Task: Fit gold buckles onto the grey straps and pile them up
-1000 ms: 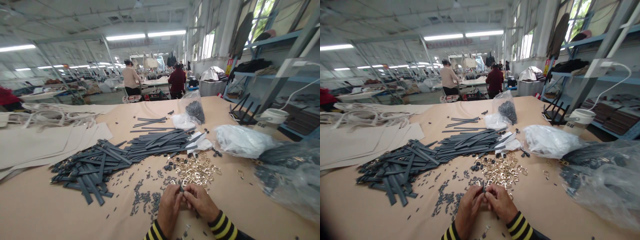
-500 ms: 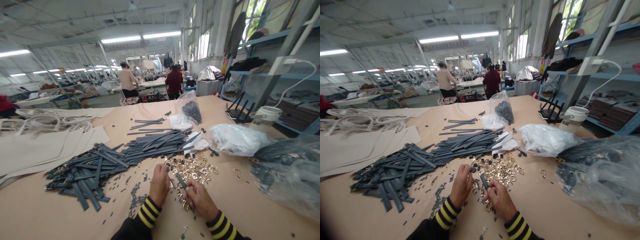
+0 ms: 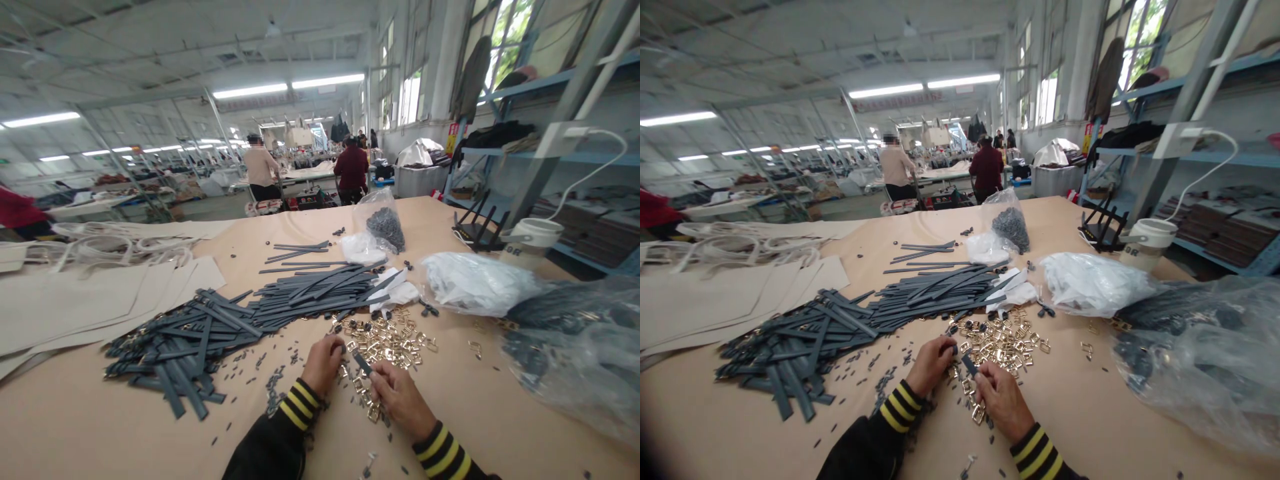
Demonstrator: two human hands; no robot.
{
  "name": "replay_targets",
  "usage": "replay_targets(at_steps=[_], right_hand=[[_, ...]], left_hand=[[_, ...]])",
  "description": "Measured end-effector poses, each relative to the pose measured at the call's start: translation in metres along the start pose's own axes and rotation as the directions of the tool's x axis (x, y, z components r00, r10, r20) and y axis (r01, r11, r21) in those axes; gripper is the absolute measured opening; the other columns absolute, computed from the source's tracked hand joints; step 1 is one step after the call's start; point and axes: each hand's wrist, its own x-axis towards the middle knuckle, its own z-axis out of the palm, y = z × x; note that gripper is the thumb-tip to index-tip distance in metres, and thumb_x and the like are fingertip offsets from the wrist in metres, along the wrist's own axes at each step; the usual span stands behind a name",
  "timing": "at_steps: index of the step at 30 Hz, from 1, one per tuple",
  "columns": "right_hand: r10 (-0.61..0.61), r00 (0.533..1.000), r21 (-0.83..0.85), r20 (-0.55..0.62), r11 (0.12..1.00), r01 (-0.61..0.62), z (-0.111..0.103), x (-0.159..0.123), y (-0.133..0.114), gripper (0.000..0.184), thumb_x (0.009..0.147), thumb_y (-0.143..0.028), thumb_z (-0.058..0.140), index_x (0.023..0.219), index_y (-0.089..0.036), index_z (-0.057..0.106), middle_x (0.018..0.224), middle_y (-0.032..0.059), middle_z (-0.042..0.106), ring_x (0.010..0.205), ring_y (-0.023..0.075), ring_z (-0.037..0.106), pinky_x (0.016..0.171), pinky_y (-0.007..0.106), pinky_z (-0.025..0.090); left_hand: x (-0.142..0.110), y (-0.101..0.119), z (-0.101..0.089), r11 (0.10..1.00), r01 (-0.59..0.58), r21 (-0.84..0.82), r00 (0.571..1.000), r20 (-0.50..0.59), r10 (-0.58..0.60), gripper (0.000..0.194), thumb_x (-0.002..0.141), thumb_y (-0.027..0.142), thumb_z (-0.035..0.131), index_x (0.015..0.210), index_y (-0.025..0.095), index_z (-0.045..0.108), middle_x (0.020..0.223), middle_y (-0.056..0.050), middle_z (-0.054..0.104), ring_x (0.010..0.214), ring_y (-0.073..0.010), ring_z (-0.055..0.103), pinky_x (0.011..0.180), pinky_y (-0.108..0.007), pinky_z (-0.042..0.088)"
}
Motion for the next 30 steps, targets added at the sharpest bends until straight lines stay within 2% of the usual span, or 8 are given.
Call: replay_targets(at_steps=[3, 5, 9, 13, 16, 20, 26, 30], right_hand=[[-0.024, 1.0, -0.061, -0.005, 0.998, 0.023, 0.001, -0.001, -0.001, 0.021, 0.082, -0.034, 0.042, 0.07, -0.017, 0.048, 0.054, -0.0036, 0.052, 0.049, 0.0111, 0.048, 0.05, 0.022, 0.038], [-0.027, 1.0, -0.101, 0.008, 0.995, 0.028, 0.002, -0.001, -0.001, 0.021, 0.082, -0.033, 0.042, 0.07, -0.017, 0.049, 0.053, -0.0043, 0.05, 0.05, 0.0113, 0.048, 0.05, 0.022, 0.037], [-0.048, 0.998, -0.164, 0.036, 0.985, 0.054, 0.007, -0.003, -0.002, 0.021, 0.083, -0.03, 0.041, 0.067, -0.017, 0.049, 0.053, -0.0051, 0.047, 0.049, 0.0104, 0.046, 0.049, 0.021, 0.035], [-0.03, 0.998, -0.226, 0.049, 0.973, 0.041, 0.006, -0.005, -0.002, 0.022, 0.082, -0.029, 0.042, 0.064, -0.017, 0.048, 0.051, -0.0053, 0.046, 0.049, 0.0101, 0.045, 0.048, 0.02, 0.034], [-0.005, 0.993, -0.249, 0.119, 0.968, 0.035, 0.003, -0.006, -0.004, 0.022, 0.082, -0.028, 0.042, 0.065, -0.017, 0.052, 0.051, -0.0045, 0.049, 0.049, 0.0102, 0.047, 0.049, 0.02, 0.034], [-0.007, 0.985, -0.297, 0.174, 0.953, 0.059, 0.001, -0.008, -0.013, 0.023, 0.081, -0.027, 0.044, 0.062, -0.016, 0.053, 0.054, -0.0029, 0.052, 0.051, 0.0109, 0.048, 0.05, 0.021, 0.035], [0.002, 0.999, -0.37, 0.049, 0.929, 0.017, 0.008, -0.01, -0.013, 0.027, 0.084, -0.032, 0.04, 0.062, -0.018, 0.048, 0.05, -0.0035, 0.049, 0.049, 0.0116, 0.046, 0.049, 0.022, 0.034], [-0.066, 0.993, -0.371, 0.101, 0.923, 0.099, 0.014, -0.012, -0.006, 0.031, 0.087, -0.035, 0.036, 0.061, -0.019, 0.045, 0.05, -0.0042, 0.048, 0.05, 0.0114, 0.047, 0.054, 0.023, 0.036]], left_hand=[[-0.021, -0.003, 0.002, 0.986, 0.091, -0.143, 0.995, 0.053, -0.084, 0.016, 0.077, 0.019, 0.035, 0.082, 0.014, 0.05, 0.057, 0.0, 0.057, 0.049, -0.0125, 0.055, 0.05, -0.025, 0.045], [-0.032, -0.003, 0.006, 0.928, 0.155, -0.338, 0.987, 0.098, -0.129, 0.013, 0.077, 0.021, 0.038, 0.082, 0.013, 0.048, 0.055, 0.001, 0.056, 0.046, -0.01, 0.053, 0.046, -0.021, 0.043], [-0.044, -0.003, 0.01, 0.597, 0.235, -0.767, 0.972, 0.19, -0.138, 0.016, 0.07, 0.025, 0.056, 0.078, 0.013, 0.049, 0.056, 0.003, 0.055, 0.045, -0.0057, 0.049, 0.046, -0.017, 0.04], [-0.048, -0.004, 0.011, 0.489, 0.24, -0.839, 0.971, 0.21, -0.116, 0.019, 0.068, 0.025, 0.061, 0.076, 0.012, 0.05, 0.052, 0.004, 0.055, 0.042, -0.0043, 0.047, 0.044, -0.016, 0.037], [-0.049, -0.007, 0.013, 0.497, 0.241, -0.834, 0.97, 0.225, -0.092, 0.017, 0.069, 0.025, 0.06, 0.076, 0.013, 0.051, 0.05, 0.004, 0.055, 0.041, -0.0051, 0.047, 0.044, -0.017, 0.037], [-0.051, -0.012, 0.023, 0.585, 0.198, -0.786, 0.978, 0.198, -0.066, 0.016, 0.072, 0.028, 0.056, 0.075, 0.014, 0.048, 0.049, 0.004, 0.056, 0.04, -0.0073, 0.049, 0.042, -0.018, 0.037], [-0.058, -0.01, 0.035, 0.721, 0.074, -0.689, 0.997, 0.023, -0.08, 0.021, 0.079, 0.036, 0.046, 0.073, 0.015, 0.047, 0.06, -0.001, 0.06, 0.053, -0.0113, 0.057, 0.052, -0.024, 0.045], [-0.059, -0.007, 0.034, 0.679, 0.153, -0.718, 0.987, 0.138, -0.077, 0.024, 0.075, 0.039, 0.05, 0.072, 0.015, 0.046, 0.055, 0.002, 0.056, 0.042, -0.0089, 0.051, 0.041, -0.02, 0.041]])
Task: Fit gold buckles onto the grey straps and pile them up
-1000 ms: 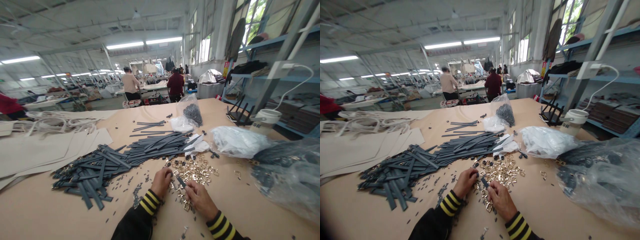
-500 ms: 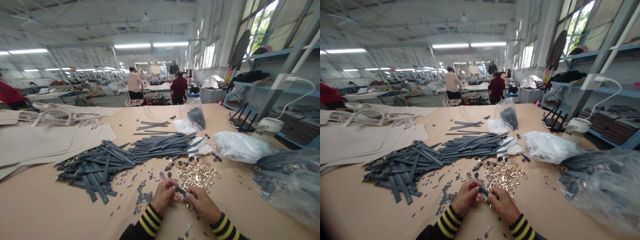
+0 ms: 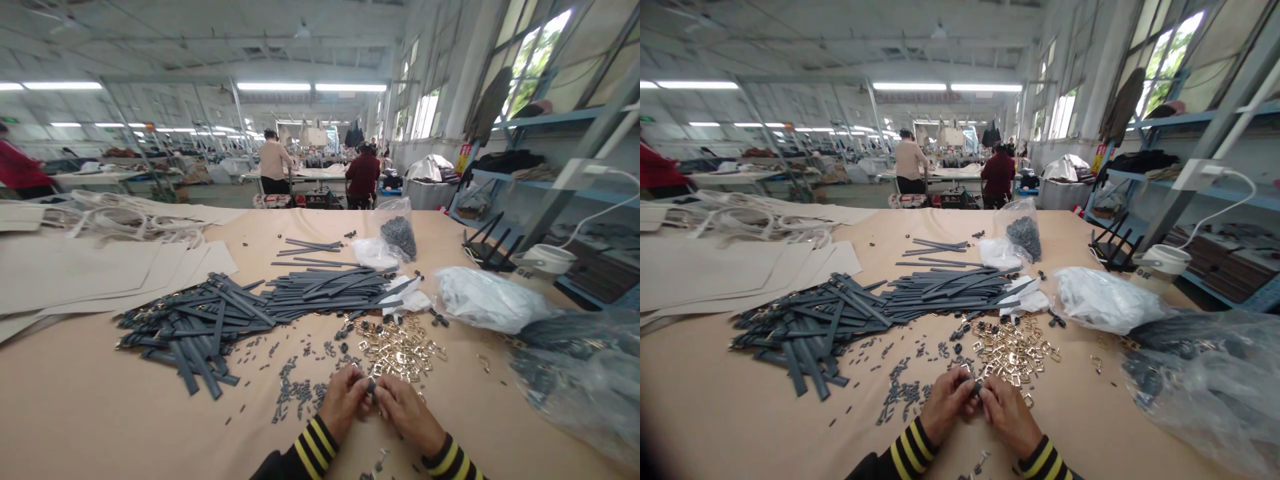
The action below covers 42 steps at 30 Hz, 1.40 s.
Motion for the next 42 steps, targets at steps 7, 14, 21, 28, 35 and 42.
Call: replay_targets(at_steps=[7, 14, 21, 28, 35, 42], right_hand=[[0.057, 0.998, 0.022, -0.036, 0.998, -0.057, 0.006, -0.003, -0.004, 0.023, 0.086, -0.04, 0.038, 0.088, -0.02, 0.048, 0.055, -0.0043, 0.052, 0.054, 0.0134, 0.052, 0.054, 0.023, 0.038], [0.046, 0.991, 0.035, 0.129, 0.998, -0.051, -0.006, -0.011, -0.011, 0.018, 0.083, -0.03, 0.042, 0.07, -0.02, 0.047, 0.055, -0.0046, 0.054, 0.045, 0.0103, 0.05, 0.049, 0.022, 0.038], [0.026, 0.991, 0.041, 0.134, 0.999, -0.032, -0.015, -0.01, -0.004, 0.018, 0.081, -0.025, 0.043, 0.067, -0.018, 0.051, 0.058, -0.0032, 0.055, 0.053, 0.0108, 0.05, 0.054, 0.022, 0.039], [0.081, 0.984, 0.254, -0.156, 0.966, -0.039, -0.007, 0.002, 0.02, 0.024, 0.084, -0.038, 0.04, 0.071, -0.019, 0.044, 0.056, -0.0034, 0.05, 0.051, 0.0118, 0.048, 0.051, 0.023, 0.039], [0.091, 0.982, 0.299, -0.166, 0.954, -0.038, -0.005, 0.002, 0.019, 0.026, 0.082, -0.043, 0.041, 0.071, -0.019, 0.044, 0.055, -0.0035, 0.051, 0.048, 0.0115, 0.047, 0.047, 0.023, 0.037], [0.095, 0.981, 0.311, -0.169, 0.95, -0.039, -0.005, 0.003, 0.024, 0.024, 0.082, -0.04, 0.042, 0.072, -0.018, 0.044, 0.056, -0.0035, 0.051, 0.049, 0.0113, 0.047, 0.049, 0.023, 0.038]], left_hand=[[-0.01, 0.004, 0.007, 0.999, 0.04, 0.032, 0.999, 0.006, -0.041, 0.022, 0.072, 0.037, 0.054, 0.075, 0.017, 0.043, 0.048, 0.009, 0.046, 0.031, -0.0043, 0.039, 0.031, -0.015, 0.029], [-0.02, 0.001, 0.0, 0.996, 0.061, -0.059, 0.998, -0.002, -0.061, 0.029, 0.076, 0.044, 0.047, 0.068, 0.016, 0.043, 0.046, 0.005, 0.049, 0.033, -0.0055, 0.041, 0.033, -0.015, 0.032], [-0.016, 0.023, -0.013, 0.894, -0.085, 0.439, 0.995, 0.08, 0.055, 0.022, 0.082, 0.033, 0.039, 0.071, 0.016, 0.049, 0.057, 0.001, 0.053, 0.048, -0.0107, 0.05, 0.048, -0.022, 0.041], [0.044, 0.048, -0.009, 0.44, -0.196, 0.876, 0.966, 0.095, 0.242, 0.018, 0.081, 0.016, 0.038, 0.079, 0.017, 0.055, 0.081, -0.005, 0.056, 0.077, -0.0168, 0.053, 0.071, -0.028, 0.041], [0.076, 0.039, 0.0, 0.361, -0.191, 0.913, 0.978, 0.144, 0.152, 0.01, 0.071, 0.008, 0.046, 0.075, 0.016, 0.051, 0.08, -0.006, 0.055, 0.075, -0.0171, 0.053, 0.068, -0.027, 0.04], [0.059, 0.043, 0.002, 0.324, -0.214, 0.921, 0.973, 0.172, 0.154, 0.01, 0.074, 0.009, 0.042, 0.076, 0.017, 0.047, 0.082, -0.005, 0.052, 0.073, -0.0163, 0.051, 0.065, -0.026, 0.039]])
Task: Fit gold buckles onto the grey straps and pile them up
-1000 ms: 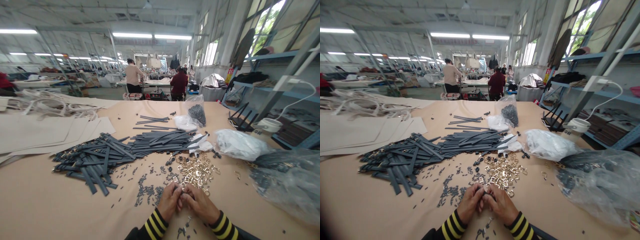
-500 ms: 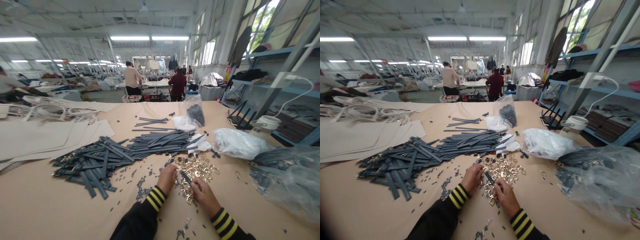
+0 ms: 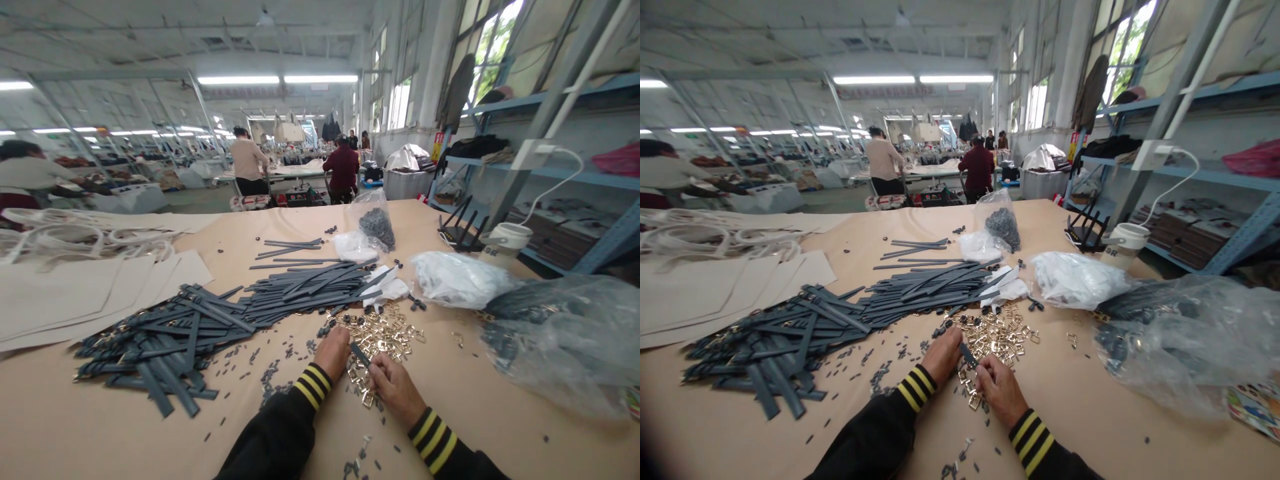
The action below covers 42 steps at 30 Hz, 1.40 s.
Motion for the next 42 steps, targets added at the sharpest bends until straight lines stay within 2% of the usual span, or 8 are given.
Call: replay_targets(at_steps=[4, 11, 17, 22, 28, 35, 39, 42], right_hand=[[-0.024, 0.999, -0.066, -0.037, 0.998, 0.022, -0.003, 0.002, -0.007, 0.025, 0.078, -0.04, 0.049, 0.078, -0.016, 0.051, 0.067, 0.0003, 0.055, 0.063, 0.0152, 0.053, 0.057, 0.025, 0.042], [-0.007, 1.0, -0.001, 0.008, 1.0, 0.007, -0.001, 0.005, -0.01, 0.034, 0.078, -0.045, 0.048, 0.08, -0.013, 0.06, 0.069, 0.0029, 0.061, 0.066, 0.0181, 0.056, 0.061, 0.027, 0.043], [0.075, 0.988, 0.279, 0.136, 0.954, -0.111, 0.002, 0.001, -0.005, 0.038, 0.073, -0.05, 0.055, 0.067, -0.012, 0.058, 0.052, -0.0028, 0.051, 0.041, 0.0059, 0.041, 0.04, 0.017, 0.032], [0.21, 0.947, 0.539, 0.245, 0.782, -0.313, 0.001, -0.004, -0.012, 0.034, 0.075, -0.049, 0.055, 0.072, -0.015, 0.052, 0.041, -0.0117, 0.031, 0.03, 0.0006, 0.014, 0.028, 0.013, 0.01], [0.151, 0.922, 0.579, 0.357, 0.739, -0.345, 0.0, -0.007, -0.013, 0.031, 0.07, -0.04, 0.064, 0.078, -0.013, 0.053, 0.051, -0.008, 0.043, 0.031, -0.0016, 0.02, 0.028, 0.012, 0.009], [0.294, 0.913, 0.597, 0.283, 0.692, -0.407, 0.007, -0.009, -0.018, 0.029, 0.068, -0.037, 0.065, 0.078, -0.016, 0.048, 0.051, -0.0089, 0.045, 0.03, -0.0019, 0.02, 0.028, 0.011, 0.008], [0.291, 0.947, 0.555, 0.135, 0.77, -0.316, 0.013, -0.01, -0.023, 0.029, 0.068, -0.039, 0.064, 0.073, -0.017, 0.046, 0.051, -0.0078, 0.048, 0.031, -0.0008, 0.023, 0.029, 0.012, 0.011], [0.213, 0.977, 0.482, 0.032, 0.853, -0.202, 0.016, -0.011, -0.024, 0.028, 0.069, -0.039, 0.063, 0.07, -0.015, 0.049, 0.057, -0.0033, 0.055, 0.039, 0.0034, 0.04, 0.036, 0.014, 0.027]], left_hand=[[-0.018, 0.009, -0.004, 0.999, -0.029, -0.019, 0.999, -0.041, 0.028, 0.013, 0.074, 0.007, 0.037, 0.077, 0.017, 0.045, 0.085, -0.006, 0.05, 0.073, -0.0157, 0.049, 0.065, -0.026, 0.04], [-0.052, 0.027, -0.008, 0.911, -0.295, -0.289, 0.955, -0.103, 0.277, 0.024, 0.072, 0.001, 0.036, 0.082, 0.018, 0.049, 0.092, -0.005, 0.054, 0.083, -0.014, 0.053, 0.072, -0.024, 0.045], [-0.059, 0.035, -0.008, 0.929, -0.367, 0.051, 0.911, -0.181, 0.37, 0.028, 0.08, 0.004, 0.037, 0.102, 0.018, 0.048, 0.101, -0.007, 0.056, 0.088, -0.0169, 0.056, 0.072, -0.03, 0.05], [-0.061, 0.034, -0.013, 0.89, -0.396, 0.227, 0.886, -0.16, 0.435, 0.019, 0.082, 0.012, 0.044, 0.098, 0.019, 0.051, 0.094, -0.006, 0.056, 0.082, -0.0191, 0.054, 0.065, -0.031, 0.05], [-0.065, 0.028, -0.004, 0.925, -0.363, 0.117, 0.908, -0.179, 0.379, 0.019, 0.083, 0.014, 0.041, 0.097, 0.021, 0.051, 0.084, -0.004, 0.053, 0.074, -0.0144, 0.052, 0.058, -0.021, 0.045], [-0.067, 0.026, 0.002, 0.916, -0.388, -0.104, 0.905, -0.231, 0.358, 0.024, 0.082, 0.012, 0.04, 0.099, 0.023, 0.053, 0.087, -0.004, 0.054, 0.076, -0.0142, 0.052, 0.063, -0.023, 0.044], [-0.068, 0.028, 0.003, 0.898, -0.207, -0.388, 0.961, -0.251, 0.113, 0.016, 0.082, 0.017, 0.039, 0.089, 0.018, 0.053, 0.081, -0.005, 0.055, 0.073, -0.0147, 0.052, 0.064, -0.025, 0.043], [-0.068, 0.029, 0.004, 0.791, -0.035, -0.611, 0.985, -0.156, -0.077, 0.015, 0.082, 0.025, 0.042, 0.073, 0.017, 0.05, 0.066, -0.001, 0.054, 0.062, -0.0134, 0.05, 0.059, -0.024, 0.041]])
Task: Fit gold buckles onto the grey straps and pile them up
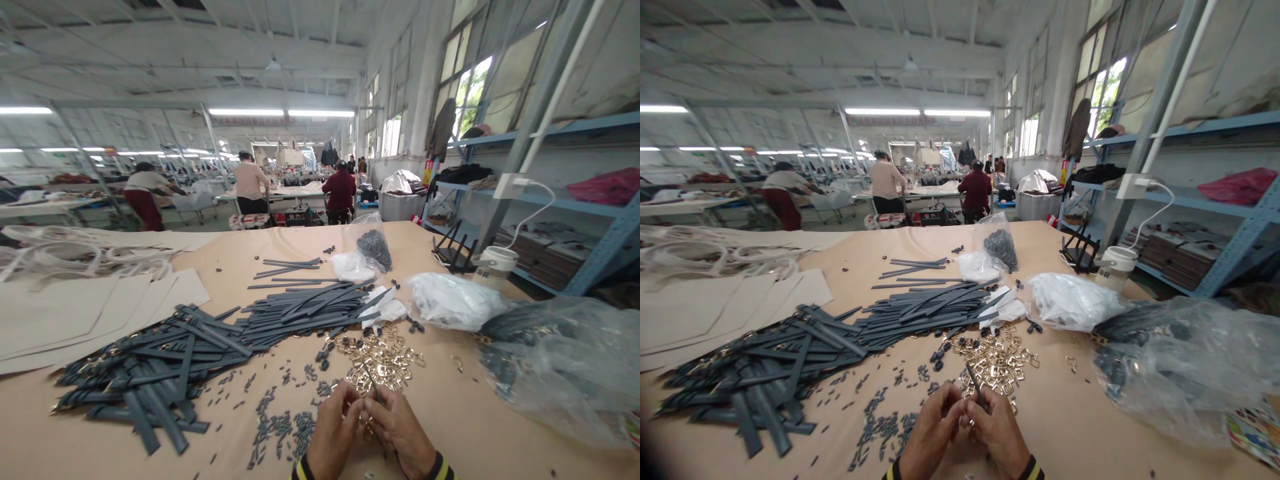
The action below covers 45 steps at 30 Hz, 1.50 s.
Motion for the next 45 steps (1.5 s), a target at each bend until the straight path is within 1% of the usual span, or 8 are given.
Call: replay_targets(at_steps=[4, 9, 14, 18, 25, 37, 41, 45], right_hand=[[-0.16, 0.987, -0.295, -0.004, 0.944, 0.152, 0.003, -0.003, 0.001, 0.025, 0.073, -0.039, 0.057, 0.068, -0.014, 0.056, 0.06, -0.0002, 0.058, 0.054, 0.0124, 0.052, 0.05, 0.021, 0.039], [-0.229, 0.973, -0.498, 0.004, 0.843, 0.201, 0.006, -0.003, -0.001, 0.023, 0.075, -0.035, 0.055, 0.068, -0.014, 0.061, 0.063, 0.0015, 0.062, 0.063, 0.0172, 0.056, 0.059, 0.025, 0.042], [-0.19, 0.98, -0.44, 0.052, 0.877, 0.193, 0.003, -0.007, -0.01, 0.031, 0.077, -0.038, 0.052, 0.096, -0.015, 0.059, 0.085, 0.0053, 0.064, 0.081, 0.0204, 0.058, 0.073, 0.028, 0.044], [-0.158, 0.967, -0.418, 0.199, 0.879, 0.23, 0.003, -0.009, -0.009, 0.027, 0.079, -0.039, 0.05, 0.077, -0.015, 0.064, 0.069, 0.0017, 0.063, 0.065, 0.0162, 0.056, 0.058, 0.023, 0.042], [-0.076, 0.973, -0.252, 0.216, 0.959, 0.131, 0.0, -0.005, 0.006, 0.027, 0.075, -0.04, 0.057, 0.087, -0.015, 0.059, 0.069, 0.0005, 0.06, 0.041, 0.0058, 0.04, 0.035, 0.016, 0.028], [-0.177, 0.931, -0.248, 0.318, 0.933, 0.262, 0.006, -0.011, -0.007, 0.022, 0.075, -0.034, 0.058, 0.087, -0.016, 0.059, 0.078, 0.0019, 0.063, 0.072, 0.0162, 0.057, 0.065, 0.024, 0.045], [-0.063, 0.95, -0.3, 0.307, 0.941, 0.16, 0.006, -0.012, -0.008, 0.025, 0.079, -0.038, 0.05, 0.082, -0.015, 0.06, 0.067, 0.0001, 0.061, 0.05, 0.0103, 0.05, 0.04, 0.018, 0.037], [-0.173, 0.936, -0.265, 0.306, 0.929, 0.258, 0.003, -0.01, -0.005, 0.028, 0.073, -0.034, 0.06, 0.096, -0.017, 0.056, 0.081, 0.0011, 0.061, 0.071, 0.0143, 0.056, 0.064, 0.023, 0.045]], left_hand=[[-0.001, 0.001, 0.0, 0.975, 0.084, -0.205, 0.996, 0.045, -0.076, 0.017, 0.081, 0.029, 0.044, 0.068, 0.017, 0.046, 0.061, 0.002, 0.051, 0.057, -0.0121, 0.05, 0.056, -0.023, 0.04], [-0.003, -0.004, -0.003, 0.997, 0.023, -0.077, 1.0, -0.014, -0.024, 0.016, 0.081, 0.028, 0.041, 0.069, 0.019, 0.044, 0.064, 0.0, 0.051, 0.061, -0.0135, 0.049, 0.058, -0.024, 0.038], [-0.003, -0.003, -0.017, 0.994, 0.022, 0.106, 0.986, 0.163, -0.039, 0.014, 0.083, 0.023, 0.036, 0.072, 0.019, 0.044, 0.062, 0.0, 0.055, 0.059, -0.0134, 0.05, 0.057, -0.023, 0.036], [-0.003, 0.007, -0.027, 0.997, -0.031, 0.075, 0.961, 0.276, 0.009, 0.012, 0.08, 0.018, 0.039, 0.073, 0.018, 0.049, 0.064, 0.001, 0.056, 0.06, -0.0119, 0.051, 0.057, -0.021, 0.037], [-0.004, 0.0, -0.019, 0.98, 0.137, -0.147, 0.956, 0.279, -0.092, 0.013, 0.08, 0.024, 0.042, 0.078, 0.015, 0.051, 0.063, 0.001, 0.052, 0.051, -0.0093, 0.048, 0.046, -0.019, 0.039], [-0.009, -0.002, -0.021, 0.962, 0.156, -0.225, 0.955, 0.282, -0.089, 0.013, 0.079, 0.021, 0.045, 0.078, 0.013, 0.055, 0.067, -0.001, 0.054, 0.055, -0.0095, 0.05, 0.051, -0.019, 0.04], [-0.011, -0.001, -0.023, 0.964, 0.155, -0.214, 0.956, 0.28, -0.092, 0.014, 0.079, 0.02, 0.042, 0.078, 0.013, 0.055, 0.063, 0.0, 0.054, 0.054, -0.0098, 0.05, 0.052, -0.02, 0.04], [-0.013, 0.004, -0.025, 0.984, 0.121, -0.132, 0.956, 0.282, -0.08, 0.014, 0.078, 0.019, 0.044, 0.079, 0.014, 0.057, 0.067, -0.001, 0.056, 0.057, -0.0102, 0.05, 0.053, -0.019, 0.04]])
